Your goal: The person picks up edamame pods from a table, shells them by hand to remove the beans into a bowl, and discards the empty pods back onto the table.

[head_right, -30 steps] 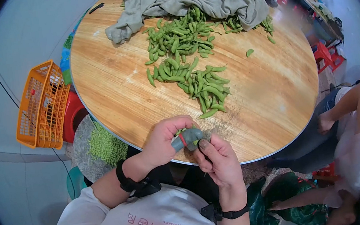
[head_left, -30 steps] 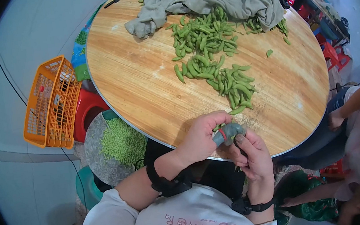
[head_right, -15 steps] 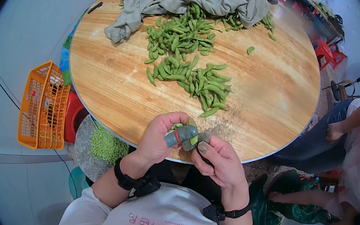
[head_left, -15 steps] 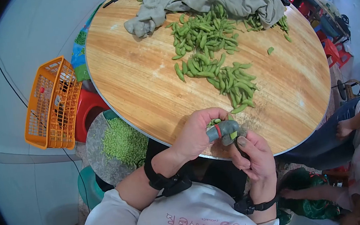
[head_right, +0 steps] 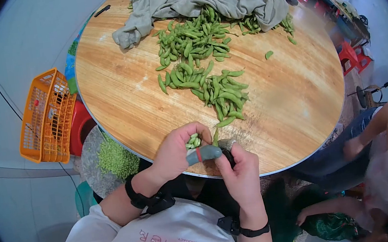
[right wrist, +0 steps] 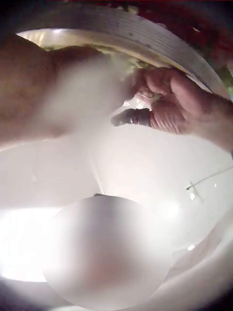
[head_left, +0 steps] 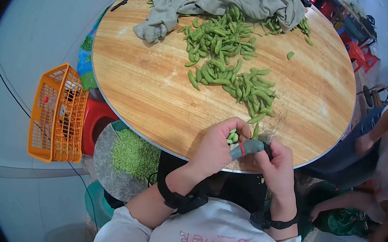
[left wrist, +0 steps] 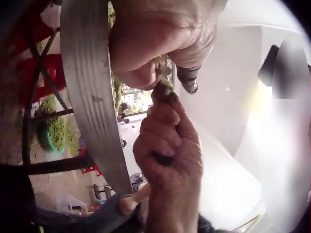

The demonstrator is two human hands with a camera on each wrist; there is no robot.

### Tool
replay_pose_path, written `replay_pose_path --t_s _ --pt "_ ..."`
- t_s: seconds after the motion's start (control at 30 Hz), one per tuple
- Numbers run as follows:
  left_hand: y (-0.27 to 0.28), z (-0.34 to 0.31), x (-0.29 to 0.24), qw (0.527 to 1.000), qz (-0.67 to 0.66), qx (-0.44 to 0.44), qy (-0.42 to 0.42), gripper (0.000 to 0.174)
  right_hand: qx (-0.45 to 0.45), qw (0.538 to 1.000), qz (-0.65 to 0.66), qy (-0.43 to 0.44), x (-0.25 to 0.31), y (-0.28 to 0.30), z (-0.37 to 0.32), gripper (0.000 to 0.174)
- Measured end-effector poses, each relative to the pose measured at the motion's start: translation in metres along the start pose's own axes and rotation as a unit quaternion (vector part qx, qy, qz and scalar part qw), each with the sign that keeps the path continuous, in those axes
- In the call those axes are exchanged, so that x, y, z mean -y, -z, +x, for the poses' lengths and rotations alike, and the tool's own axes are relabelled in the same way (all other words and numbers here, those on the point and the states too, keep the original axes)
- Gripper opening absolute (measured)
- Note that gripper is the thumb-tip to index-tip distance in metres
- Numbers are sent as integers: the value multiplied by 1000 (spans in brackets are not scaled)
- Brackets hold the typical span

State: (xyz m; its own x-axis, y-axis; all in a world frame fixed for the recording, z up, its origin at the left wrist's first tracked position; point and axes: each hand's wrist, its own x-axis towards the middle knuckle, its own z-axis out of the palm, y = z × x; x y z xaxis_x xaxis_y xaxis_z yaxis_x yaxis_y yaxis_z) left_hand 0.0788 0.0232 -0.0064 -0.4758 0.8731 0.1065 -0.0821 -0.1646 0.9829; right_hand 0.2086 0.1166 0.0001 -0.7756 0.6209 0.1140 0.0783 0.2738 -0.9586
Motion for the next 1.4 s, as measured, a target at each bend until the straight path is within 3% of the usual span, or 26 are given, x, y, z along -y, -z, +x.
replay_pose_path --t_s 0.1,0.23,0.37,0.47,0.53,0.6,0.63,0.67,0.77,0.8,0.83,1.0,1.17,1.23,1.3,1.4 --pt "0 0 -14 996 63 25 60 10 -13 997 -74 -13 16 4 0 12" --pt "-1 -1 -17 992 104 33 57 8 9 984 -178 -3 22 11 1 17" --pt "-1 -2 -17 985 166 28 37 12 35 984 -176 2 6 13 -4 22" --pt "4 -3 -11 980 189 56 23 14 76 995 -61 -16 -1 17 -1 20" --pt "8 -3 -7 975 208 75 6 16 116 966 129 -193 9 19 3 16" --pt "12 -1 -6 966 229 92 -81 15 122 943 203 -232 11 25 5 13" --pt "13 0 -7 966 228 92 -81 15 129 914 275 -271 11 27 5 11" --pt "13 1 -7 982 148 114 -15 13 129 914 274 -271 10 27 4 11" --pt "13 1 -4 986 -26 112 119 9 127 899 326 -263 5 20 3 8" --pt "13 0 -3 971 -118 89 186 7 51 959 228 -163 5 10 2 7" --pt "12 0 -2 971 -118 89 187 7 -26 990 123 -57 4 3 1 9" --pt "12 -4 7 958 -214 57 184 8 -34 999 26 -2 18 -4 -2 12" --pt "8 -6 2 961 -198 56 187 10 -49 997 -44 35 12 -3 -3 10" --pt "8 -7 -2 962 -180 65 196 10 -19 973 186 -137 14 2 -2 6" --pt "8 -7 -5 985 -44 83 142 13 -7 959 228 -168 18 3 -2 4" --pt "10 -7 2 992 26 92 79 16 17 929 303 -211 16 6 -1 3"
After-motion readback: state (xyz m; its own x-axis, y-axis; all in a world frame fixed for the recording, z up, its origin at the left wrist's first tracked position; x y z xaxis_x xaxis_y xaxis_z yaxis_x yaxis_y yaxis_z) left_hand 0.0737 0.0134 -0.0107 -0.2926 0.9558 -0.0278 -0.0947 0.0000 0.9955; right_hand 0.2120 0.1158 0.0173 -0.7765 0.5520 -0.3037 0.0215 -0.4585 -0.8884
